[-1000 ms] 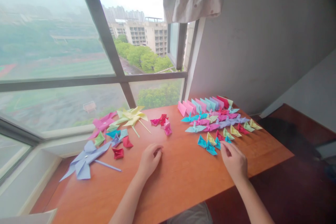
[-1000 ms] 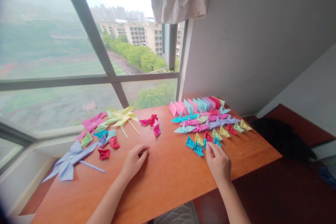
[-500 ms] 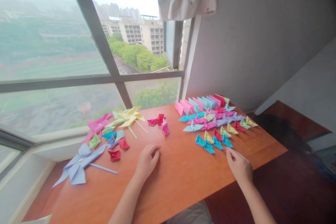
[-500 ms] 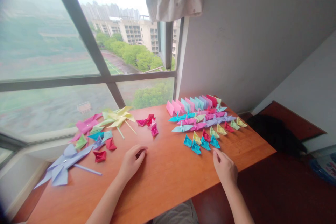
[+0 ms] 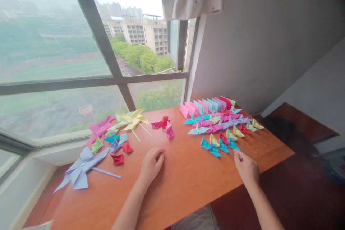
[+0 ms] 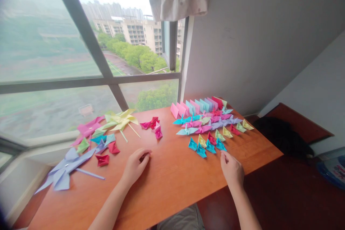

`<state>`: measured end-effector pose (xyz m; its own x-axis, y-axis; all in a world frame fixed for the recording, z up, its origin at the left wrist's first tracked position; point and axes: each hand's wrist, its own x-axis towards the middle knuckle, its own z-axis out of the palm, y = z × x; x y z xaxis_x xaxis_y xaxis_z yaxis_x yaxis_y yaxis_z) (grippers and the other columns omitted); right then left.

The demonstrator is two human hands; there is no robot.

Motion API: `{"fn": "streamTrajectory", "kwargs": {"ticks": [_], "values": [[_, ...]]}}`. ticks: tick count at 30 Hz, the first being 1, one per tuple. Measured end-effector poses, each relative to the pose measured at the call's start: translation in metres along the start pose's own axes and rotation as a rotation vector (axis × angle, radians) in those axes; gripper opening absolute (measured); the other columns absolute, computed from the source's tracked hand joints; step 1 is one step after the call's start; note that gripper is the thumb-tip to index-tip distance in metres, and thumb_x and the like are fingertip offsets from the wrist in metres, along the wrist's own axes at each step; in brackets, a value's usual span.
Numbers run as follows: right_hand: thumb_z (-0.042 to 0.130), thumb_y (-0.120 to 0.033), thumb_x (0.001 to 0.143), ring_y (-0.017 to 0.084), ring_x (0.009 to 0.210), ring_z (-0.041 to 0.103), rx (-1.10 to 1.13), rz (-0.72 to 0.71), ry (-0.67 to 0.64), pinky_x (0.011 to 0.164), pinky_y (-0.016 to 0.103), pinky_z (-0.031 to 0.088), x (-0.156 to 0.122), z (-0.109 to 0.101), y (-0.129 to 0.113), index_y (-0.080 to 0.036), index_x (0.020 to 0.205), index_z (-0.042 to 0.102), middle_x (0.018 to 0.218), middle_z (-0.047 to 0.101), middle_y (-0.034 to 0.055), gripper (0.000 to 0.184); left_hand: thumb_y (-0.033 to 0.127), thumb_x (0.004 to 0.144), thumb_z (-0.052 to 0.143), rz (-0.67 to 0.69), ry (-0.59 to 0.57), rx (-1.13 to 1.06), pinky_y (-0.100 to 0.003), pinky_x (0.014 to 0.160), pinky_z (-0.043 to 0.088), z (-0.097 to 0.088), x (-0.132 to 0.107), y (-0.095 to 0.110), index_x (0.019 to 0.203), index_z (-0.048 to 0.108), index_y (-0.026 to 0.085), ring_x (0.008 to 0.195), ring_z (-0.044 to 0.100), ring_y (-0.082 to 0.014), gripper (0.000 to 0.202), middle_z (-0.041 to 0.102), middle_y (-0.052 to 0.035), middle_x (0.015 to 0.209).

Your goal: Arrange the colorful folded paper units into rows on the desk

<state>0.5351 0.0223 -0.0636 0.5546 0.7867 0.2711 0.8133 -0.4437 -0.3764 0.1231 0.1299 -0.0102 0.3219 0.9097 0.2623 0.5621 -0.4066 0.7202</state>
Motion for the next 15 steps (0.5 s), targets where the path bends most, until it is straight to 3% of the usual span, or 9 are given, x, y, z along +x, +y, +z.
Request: {"fn": "streamTrajectory", "kwargs": {"ticks": [4,8,12,15], "values": [[0.045,-0.048,0.087,0.027,0.078,0.070,0.057,0.038,-0.010,0.063,0.031,0.046,0.001,-0.005,-0.001,-0.020,0.100,0.077,0.088,0.077,0.0110,0.044,0.019,0.088,0.049,-0.002,0.000,-0.011,-0.035,0.078,0.053,0.000,0.000,-0.001,0.093,0.068,0.020,0.086,0.067,-0.0229,0.020,0.072,-0.0072,0.090],[0.047,-0.050,0.086,0.027,0.075,0.071,0.198,0.097,0.072,0.062,0.031,0.049,-0.002,-0.015,-0.016,-0.017,0.098,0.077,0.083,0.077,0.0111,0.046,0.018,0.086,0.050,-0.009,0.008,-0.026,-0.035,0.078,0.052,0.001,-0.001,-0.002,0.092,0.069,0.020,0.086,0.067,-0.0233,0.020,0.072,-0.0072,0.090],[0.049,-0.048,0.089,0.025,0.079,0.072,0.373,-0.038,0.116,0.070,0.031,0.054,-0.013,-0.020,-0.066,-0.017,0.097,0.076,0.093,0.077,0.0109,0.042,0.018,0.085,0.051,-0.022,0.019,-0.045,-0.035,0.079,0.052,0.002,-0.001,-0.001,0.091,0.070,0.020,0.086,0.068,-0.0232,0.020,0.073,-0.0067,0.090],[0.048,-0.041,0.092,0.023,0.085,0.072,0.543,-0.274,-0.037,0.075,0.029,0.056,-0.026,-0.013,-0.117,-0.019,0.096,0.076,0.097,0.076,0.0098,0.036,0.020,0.085,0.051,-0.042,0.031,-0.070,-0.034,0.077,0.054,0.003,-0.001,0.001,0.090,0.071,0.020,0.084,0.069,-0.0222,0.021,0.074,-0.0065,0.089]]}}
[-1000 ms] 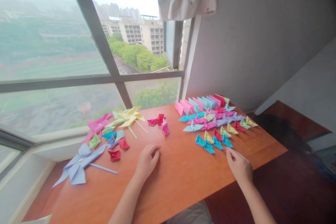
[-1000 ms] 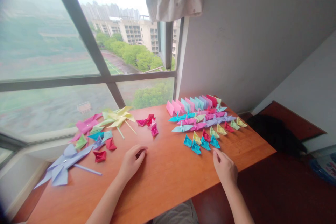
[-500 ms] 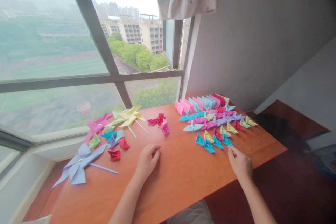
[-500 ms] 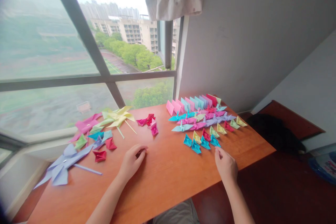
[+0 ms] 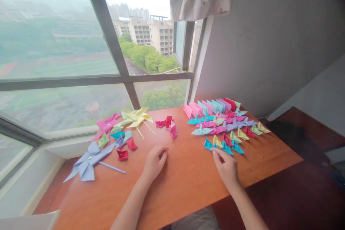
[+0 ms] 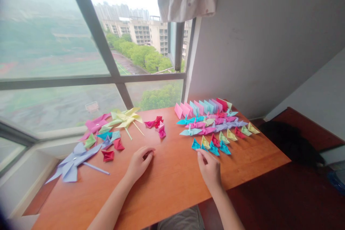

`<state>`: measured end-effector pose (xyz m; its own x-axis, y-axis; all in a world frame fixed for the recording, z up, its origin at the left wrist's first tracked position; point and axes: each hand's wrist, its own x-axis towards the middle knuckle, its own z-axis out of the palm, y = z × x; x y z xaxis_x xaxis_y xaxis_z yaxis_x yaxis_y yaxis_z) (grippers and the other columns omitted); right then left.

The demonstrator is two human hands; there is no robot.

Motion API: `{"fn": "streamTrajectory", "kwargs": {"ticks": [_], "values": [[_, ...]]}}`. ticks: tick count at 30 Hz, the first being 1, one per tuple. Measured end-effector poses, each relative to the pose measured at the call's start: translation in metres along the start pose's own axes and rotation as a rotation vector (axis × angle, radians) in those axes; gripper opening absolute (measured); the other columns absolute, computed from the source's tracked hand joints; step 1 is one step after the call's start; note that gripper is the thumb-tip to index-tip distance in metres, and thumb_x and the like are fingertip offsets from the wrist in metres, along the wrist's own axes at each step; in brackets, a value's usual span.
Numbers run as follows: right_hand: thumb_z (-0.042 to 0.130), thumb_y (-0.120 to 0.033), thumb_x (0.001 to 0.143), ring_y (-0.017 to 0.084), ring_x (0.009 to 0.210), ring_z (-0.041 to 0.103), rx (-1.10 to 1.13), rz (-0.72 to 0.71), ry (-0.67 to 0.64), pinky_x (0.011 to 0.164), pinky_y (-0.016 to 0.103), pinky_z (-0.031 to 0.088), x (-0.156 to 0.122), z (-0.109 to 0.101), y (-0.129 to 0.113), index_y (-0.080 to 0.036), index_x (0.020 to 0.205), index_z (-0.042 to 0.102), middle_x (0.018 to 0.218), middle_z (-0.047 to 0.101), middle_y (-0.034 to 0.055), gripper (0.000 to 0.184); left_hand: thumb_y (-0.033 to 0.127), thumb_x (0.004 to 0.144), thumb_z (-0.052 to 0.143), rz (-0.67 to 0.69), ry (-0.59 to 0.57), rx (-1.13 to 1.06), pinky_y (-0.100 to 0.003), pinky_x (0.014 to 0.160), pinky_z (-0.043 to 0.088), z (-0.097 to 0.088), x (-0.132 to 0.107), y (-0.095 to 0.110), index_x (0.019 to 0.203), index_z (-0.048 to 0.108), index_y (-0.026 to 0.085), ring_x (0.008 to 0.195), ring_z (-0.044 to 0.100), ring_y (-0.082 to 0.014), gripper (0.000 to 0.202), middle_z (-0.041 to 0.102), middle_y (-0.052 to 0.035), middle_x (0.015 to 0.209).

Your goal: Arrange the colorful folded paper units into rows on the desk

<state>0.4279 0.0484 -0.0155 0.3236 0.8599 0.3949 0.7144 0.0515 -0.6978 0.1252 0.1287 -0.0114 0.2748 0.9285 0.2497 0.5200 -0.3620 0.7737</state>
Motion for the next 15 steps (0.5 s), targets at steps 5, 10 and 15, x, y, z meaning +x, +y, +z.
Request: {"fn": "streamTrajectory", "kwargs": {"ticks": [5,10,15], "values": [[0.045,-0.027,0.093,0.020,0.085,0.073,0.113,-0.203,-0.283,0.076,0.027,0.058,-0.007,0.054,-0.037,-0.021,0.097,0.074,0.096,0.076,0.0070,0.030,0.027,0.088,0.047,-0.059,0.063,-0.039,-0.029,0.071,0.056,-0.016,0.003,-0.002,0.096,0.070,0.018,0.082,0.071,-0.0204,0.025,0.075,-0.0065,0.086],[0.045,-0.023,0.092,0.019,0.082,0.072,0.012,-0.302,-0.344,0.074,0.027,0.057,-0.018,0.071,-0.038,-0.023,0.095,0.073,0.090,0.075,0.0058,0.028,0.030,0.086,0.051,-0.144,0.197,0.086,-0.031,0.069,0.053,-0.068,-0.005,-0.010,0.098,0.068,0.019,0.077,0.068,-0.0216,0.024,0.073,-0.0070,0.092],[0.044,-0.023,0.094,0.020,0.082,0.071,0.042,-0.275,-0.346,0.076,0.028,0.056,-0.018,0.068,-0.037,-0.023,0.096,0.072,0.090,0.075,0.0054,0.028,0.033,0.087,0.050,-0.141,0.308,0.587,-0.034,0.079,0.050,-0.120,-0.025,-0.016,0.101,0.067,0.021,0.087,0.065,-0.0249,0.025,0.069,-0.0077,0.101]]}}
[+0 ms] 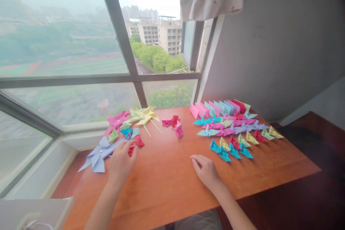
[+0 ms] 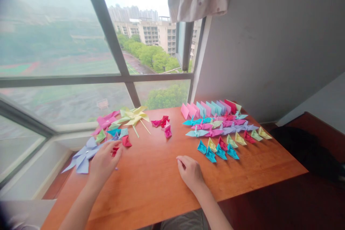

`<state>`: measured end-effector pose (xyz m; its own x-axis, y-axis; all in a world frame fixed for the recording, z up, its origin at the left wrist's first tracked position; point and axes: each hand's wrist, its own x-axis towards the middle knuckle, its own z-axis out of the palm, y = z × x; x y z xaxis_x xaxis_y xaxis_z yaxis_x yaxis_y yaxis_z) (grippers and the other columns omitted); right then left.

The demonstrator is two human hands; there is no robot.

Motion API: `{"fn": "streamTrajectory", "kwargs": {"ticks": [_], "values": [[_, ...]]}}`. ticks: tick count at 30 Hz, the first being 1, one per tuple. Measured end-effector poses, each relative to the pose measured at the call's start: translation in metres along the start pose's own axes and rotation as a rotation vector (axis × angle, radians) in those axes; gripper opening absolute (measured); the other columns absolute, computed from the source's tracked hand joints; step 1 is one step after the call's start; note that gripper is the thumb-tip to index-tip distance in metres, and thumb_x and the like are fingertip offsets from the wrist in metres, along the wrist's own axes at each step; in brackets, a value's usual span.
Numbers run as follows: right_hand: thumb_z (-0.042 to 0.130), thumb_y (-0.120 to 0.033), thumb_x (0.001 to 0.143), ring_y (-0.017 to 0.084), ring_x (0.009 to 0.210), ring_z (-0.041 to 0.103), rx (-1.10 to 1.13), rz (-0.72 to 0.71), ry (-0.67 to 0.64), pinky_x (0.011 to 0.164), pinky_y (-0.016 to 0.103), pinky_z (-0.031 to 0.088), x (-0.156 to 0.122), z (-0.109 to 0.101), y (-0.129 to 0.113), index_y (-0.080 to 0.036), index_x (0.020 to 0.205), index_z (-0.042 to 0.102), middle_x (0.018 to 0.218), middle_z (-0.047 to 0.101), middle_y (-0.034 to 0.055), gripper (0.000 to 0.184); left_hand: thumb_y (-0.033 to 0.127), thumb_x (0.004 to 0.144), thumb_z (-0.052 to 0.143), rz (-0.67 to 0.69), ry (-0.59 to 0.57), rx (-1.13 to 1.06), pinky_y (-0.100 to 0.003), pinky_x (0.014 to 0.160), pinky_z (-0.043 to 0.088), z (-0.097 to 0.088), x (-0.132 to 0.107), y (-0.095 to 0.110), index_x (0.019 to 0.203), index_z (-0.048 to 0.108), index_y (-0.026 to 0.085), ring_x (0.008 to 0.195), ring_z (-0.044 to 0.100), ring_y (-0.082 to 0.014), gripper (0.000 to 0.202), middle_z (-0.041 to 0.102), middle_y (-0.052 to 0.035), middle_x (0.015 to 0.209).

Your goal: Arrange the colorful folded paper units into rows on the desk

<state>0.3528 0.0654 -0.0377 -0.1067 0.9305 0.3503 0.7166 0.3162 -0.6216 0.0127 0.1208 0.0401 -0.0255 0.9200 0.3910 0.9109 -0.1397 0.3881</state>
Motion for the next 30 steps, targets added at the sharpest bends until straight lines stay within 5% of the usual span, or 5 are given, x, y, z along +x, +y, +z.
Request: {"fn": "streamTrajectory", "kwargs": {"ticks": [8,30], "values": [[0.043,-0.022,0.094,0.020,0.084,0.072,-0.013,0.000,0.008,0.079,0.030,0.056,-0.001,0.001,0.000,-0.023,0.097,0.072,0.092,0.075,0.0056,0.029,0.041,0.089,0.048,-0.012,-0.146,0.111,-0.030,0.065,0.050,-0.009,-0.022,-0.030,0.109,0.064,0.019,0.075,0.067,-0.0232,0.034,0.071,-0.0055,0.090],[0.044,-0.023,0.093,0.020,0.081,0.072,-0.012,-0.001,0.012,0.075,0.030,0.057,0.000,0.000,0.001,-0.022,0.097,0.072,0.090,0.075,0.0062,0.028,0.039,0.090,0.049,-0.068,-0.165,0.139,-0.024,0.054,0.045,-0.005,-0.048,-0.012,0.094,0.065,0.026,0.071,0.070,-0.0190,0.021,0.074,0.0001,0.087]]}}
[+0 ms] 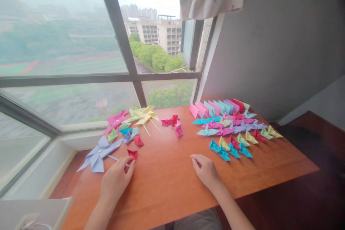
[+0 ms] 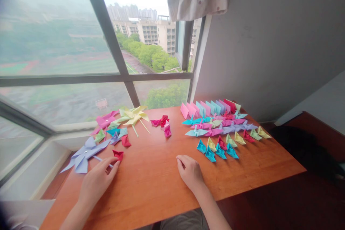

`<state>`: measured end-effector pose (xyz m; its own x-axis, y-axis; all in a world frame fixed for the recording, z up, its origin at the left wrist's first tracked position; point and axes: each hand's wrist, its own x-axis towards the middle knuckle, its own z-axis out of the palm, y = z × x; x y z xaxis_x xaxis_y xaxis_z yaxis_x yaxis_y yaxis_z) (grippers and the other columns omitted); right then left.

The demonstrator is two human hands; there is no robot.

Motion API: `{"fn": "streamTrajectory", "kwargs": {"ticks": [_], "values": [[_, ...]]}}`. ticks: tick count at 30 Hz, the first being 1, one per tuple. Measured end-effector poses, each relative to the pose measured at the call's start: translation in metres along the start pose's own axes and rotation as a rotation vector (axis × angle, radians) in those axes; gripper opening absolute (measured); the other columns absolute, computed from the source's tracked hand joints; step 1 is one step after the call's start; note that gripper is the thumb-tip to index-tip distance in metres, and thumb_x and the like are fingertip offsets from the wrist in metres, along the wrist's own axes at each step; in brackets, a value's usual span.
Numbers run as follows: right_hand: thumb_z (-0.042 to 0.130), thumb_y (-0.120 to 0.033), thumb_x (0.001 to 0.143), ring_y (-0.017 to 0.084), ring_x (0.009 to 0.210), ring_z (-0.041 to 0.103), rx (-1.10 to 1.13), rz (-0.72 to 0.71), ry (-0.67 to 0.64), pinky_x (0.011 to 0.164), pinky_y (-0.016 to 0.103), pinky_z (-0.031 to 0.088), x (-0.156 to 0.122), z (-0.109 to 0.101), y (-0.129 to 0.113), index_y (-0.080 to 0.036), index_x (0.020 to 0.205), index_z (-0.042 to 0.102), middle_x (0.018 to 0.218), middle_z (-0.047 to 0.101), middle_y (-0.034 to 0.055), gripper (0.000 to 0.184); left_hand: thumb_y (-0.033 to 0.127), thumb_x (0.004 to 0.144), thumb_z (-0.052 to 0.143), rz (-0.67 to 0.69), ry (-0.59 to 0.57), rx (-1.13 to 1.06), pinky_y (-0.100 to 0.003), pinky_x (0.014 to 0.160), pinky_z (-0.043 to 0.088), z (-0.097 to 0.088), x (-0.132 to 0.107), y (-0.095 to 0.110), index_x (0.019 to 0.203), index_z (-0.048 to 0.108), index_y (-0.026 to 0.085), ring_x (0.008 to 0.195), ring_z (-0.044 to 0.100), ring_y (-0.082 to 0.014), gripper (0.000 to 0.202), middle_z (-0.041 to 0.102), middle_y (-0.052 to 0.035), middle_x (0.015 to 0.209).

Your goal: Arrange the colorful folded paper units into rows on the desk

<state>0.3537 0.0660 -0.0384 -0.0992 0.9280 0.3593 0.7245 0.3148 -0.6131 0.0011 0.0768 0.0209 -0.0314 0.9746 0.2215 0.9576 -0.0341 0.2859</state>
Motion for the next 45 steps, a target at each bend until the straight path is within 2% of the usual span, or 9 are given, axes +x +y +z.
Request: {"fn": "streamTrajectory", "kwargs": {"ticks": [5,9,16,23,29,32,36,41,45], "values": [[0.043,-0.022,0.093,0.021,0.084,0.072,0.006,0.012,-0.005,0.079,0.031,0.057,-0.001,0.002,0.002,-0.023,0.098,0.071,0.093,0.075,0.0061,0.029,0.033,0.089,0.047,0.080,0.019,-0.098,-0.024,0.056,0.048,-0.006,-0.005,0.001,0.093,0.065,0.025,0.068,0.069,-0.0179,0.020,0.074,-0.0013,0.091],[0.043,-0.022,0.093,0.021,0.083,0.072,0.018,0.015,-0.008,0.079,0.032,0.057,-0.001,0.002,0.001,-0.022,0.098,0.071,0.093,0.075,0.0062,0.028,0.029,0.089,0.047,0.197,-0.029,-0.233,-0.025,0.064,0.052,0.000,-0.006,0.011,0.094,0.065,0.026,0.070,0.068,-0.0176,0.019,0.074,-0.0020,0.096],[0.044,-0.025,0.094,0.021,0.085,0.071,0.078,0.035,-0.017,0.080,0.031,0.056,0.000,-0.002,-0.004,-0.023,0.098,0.071,0.094,0.074,0.0060,0.027,0.021,0.088,0.051,0.354,-0.144,-0.365,-0.032,0.076,0.056,0.027,-0.015,0.058,0.103,0.066,0.025,0.080,0.070,-0.0213,0.022,0.075,-0.0061,0.096],[0.045,-0.029,0.095,0.017,0.068,0.066,0.082,0.003,-0.062,0.070,0.028,0.053,0.001,-0.012,-0.013,-0.022,0.098,0.071,0.081,0.071,0.0047,0.026,0.009,0.084,0.049,0.453,-0.263,-0.451,-0.028,0.072,0.056,0.042,-0.021,0.097,0.096,0.066,0.025,0.083,0.070,-0.0204,0.026,0.073,-0.0047,0.090],[0.048,-0.036,0.095,0.014,0.055,0.055,0.110,-0.037,-0.102,0.058,0.025,0.046,-0.001,-0.015,-0.015,-0.021,0.099,0.070,0.068,0.064,0.0011,0.026,0.008,0.082,0.052,0.433,-0.194,-0.483,-0.030,0.078,0.055,0.047,-0.012,0.102,0.097,0.065,0.025,0.088,0.069,-0.0209,0.027,0.072,-0.0034,0.094],[0.049,-0.034,0.095,0.014,0.058,0.057,0.104,-0.043,-0.108,0.061,0.025,0.046,-0.001,-0.012,-0.015,-0.021,0.098,0.069,0.068,0.063,0.0007,0.024,0.009,0.084,0.051,0.432,-0.183,-0.485,-0.031,0.079,0.055,0.052,-0.011,0.102,0.099,0.065,0.026,0.090,0.069,-0.0208,0.026,0.072,-0.0034,0.096],[0.047,-0.028,0.096,0.016,0.070,0.063,0.103,-0.049,-0.098,0.069,0.026,0.048,-0.001,-0.010,-0.013,-0.022,0.097,0.068,0.079,0.068,0.0027,0.022,0.012,0.089,0.047,0.435,-0.203,-0.499,-0.028,0.077,0.055,0.058,-0.013,0.102,0.102,0.065,0.025,0.089,0.069,-0.0197,0.025,0.071,-0.0043,0.097],[0.055,-0.027,0.092,0.014,0.061,0.058,0.037,-0.094,-0.130,0.062,0.025,0.045,-0.002,-0.009,-0.012,-0.021,0.104,0.067,0.072,0.065,0.0004,0.018,0.016,0.094,0.046,0.464,-0.196,-0.500,-0.028,0.077,0.055,0.061,-0.015,0.100,0.103,0.065,0.025,0.089,0.069,-0.0192,0.023,0.071,-0.0043,0.099],[0.054,-0.025,0.093,0.015,0.066,0.060,0.013,-0.175,-0.120,0.064,0.025,0.045,-0.002,-0.008,-0.013,-0.024,0.104,0.069,0.074,0.065,0.0010,0.019,0.015,0.095,0.044,0.505,-0.203,-0.495,-0.027,0.077,0.054,0.062,-0.017,0.099,0.106,0.065,0.025,0.089,0.069,-0.0184,0.025,0.071,-0.0041,0.100]]}}
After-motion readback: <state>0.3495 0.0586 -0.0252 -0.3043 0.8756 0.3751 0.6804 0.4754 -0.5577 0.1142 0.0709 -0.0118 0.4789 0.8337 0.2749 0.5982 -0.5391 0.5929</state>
